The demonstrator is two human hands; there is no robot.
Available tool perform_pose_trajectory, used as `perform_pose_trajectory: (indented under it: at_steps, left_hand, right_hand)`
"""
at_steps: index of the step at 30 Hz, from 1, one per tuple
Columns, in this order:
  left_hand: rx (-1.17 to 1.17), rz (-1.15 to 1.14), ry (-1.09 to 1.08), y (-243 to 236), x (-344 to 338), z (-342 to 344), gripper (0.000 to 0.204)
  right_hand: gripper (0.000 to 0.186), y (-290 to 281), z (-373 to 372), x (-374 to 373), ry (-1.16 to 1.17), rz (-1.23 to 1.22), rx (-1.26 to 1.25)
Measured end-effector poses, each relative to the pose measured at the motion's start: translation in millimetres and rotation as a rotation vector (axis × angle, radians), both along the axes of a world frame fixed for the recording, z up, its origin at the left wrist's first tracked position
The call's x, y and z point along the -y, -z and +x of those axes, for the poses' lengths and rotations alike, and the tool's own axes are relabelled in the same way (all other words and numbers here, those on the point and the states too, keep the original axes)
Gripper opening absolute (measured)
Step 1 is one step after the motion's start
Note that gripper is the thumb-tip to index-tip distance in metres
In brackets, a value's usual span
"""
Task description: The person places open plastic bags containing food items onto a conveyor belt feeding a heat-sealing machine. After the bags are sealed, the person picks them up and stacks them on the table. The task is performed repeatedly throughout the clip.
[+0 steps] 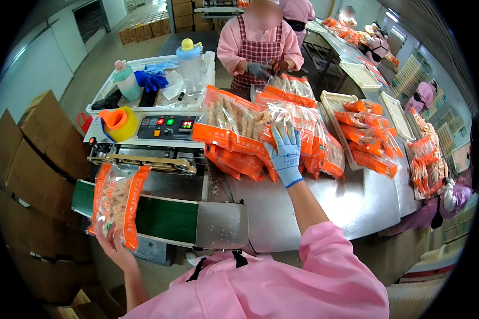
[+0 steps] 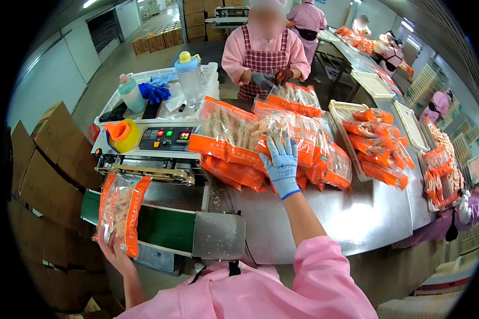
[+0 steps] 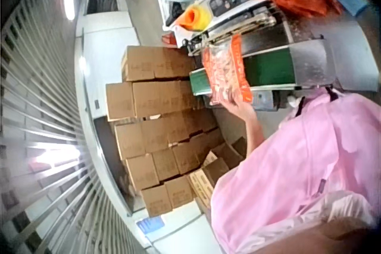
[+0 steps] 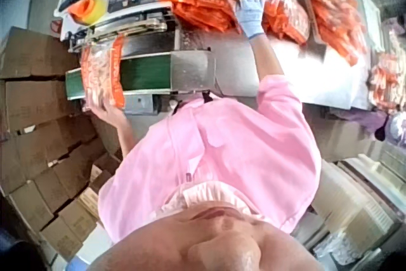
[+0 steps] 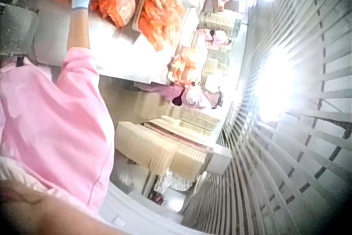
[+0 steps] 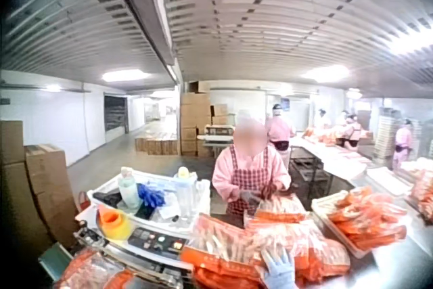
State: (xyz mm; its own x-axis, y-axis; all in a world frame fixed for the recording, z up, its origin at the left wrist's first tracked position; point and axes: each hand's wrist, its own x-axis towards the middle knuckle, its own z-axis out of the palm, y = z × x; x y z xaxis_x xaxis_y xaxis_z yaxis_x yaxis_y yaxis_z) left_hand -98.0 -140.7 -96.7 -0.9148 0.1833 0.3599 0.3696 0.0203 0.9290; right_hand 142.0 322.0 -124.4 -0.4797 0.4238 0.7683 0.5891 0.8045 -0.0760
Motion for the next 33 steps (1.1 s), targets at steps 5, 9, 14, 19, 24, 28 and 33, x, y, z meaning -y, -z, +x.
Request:
perform_pose_trajectory:
  at_steps: [5,9,14,19,24,28,33]
  left_hand:
    - [-0.023,-0.012,0.096,9.8,-6.2,18.0,0.048]
    - [0.022,-0.027,0.129,25.1,-6.4,27.7,0.047]
    - [0.112,0.095,0.19,24.3,-15.6,31.7,0.046]
    - [0.252,-0.016,0.348,18.5,-14.7,31.7,0.043]
    - [0.289,0.003,0.348,30.6,3.5,27.7,0.041]
    - [0.297,-0.073,0.439,23.3,-8.2,35.9,0.04]
    - [0.109,0.069,0.62,-51.6,-72.2,42.4,0.068]
  right_hand:
    - [0.019,-27.2,12.3,-22.0,-0.108,0.036,-0.206]
    - [0.017,-93.0,10.0,-27.2,-0.184,-0.005,-0.201]
    - [0.076,-51.2,-15.8,23.0,-0.153,-0.046,0.012]
    - [0.022,2.6,-20.6,-2.7,0.186,-0.028,-0.089]
    - [0.014,-80.6,8.9,-19.1,0.008,-0.207,-0.534]
    - [0.021,-184.6,24.6,32.4,-0.12,-0.148,-0.644]
    - [0.021,-250.4,-0.3,125.4,-0.342,-0.531,-0.993]
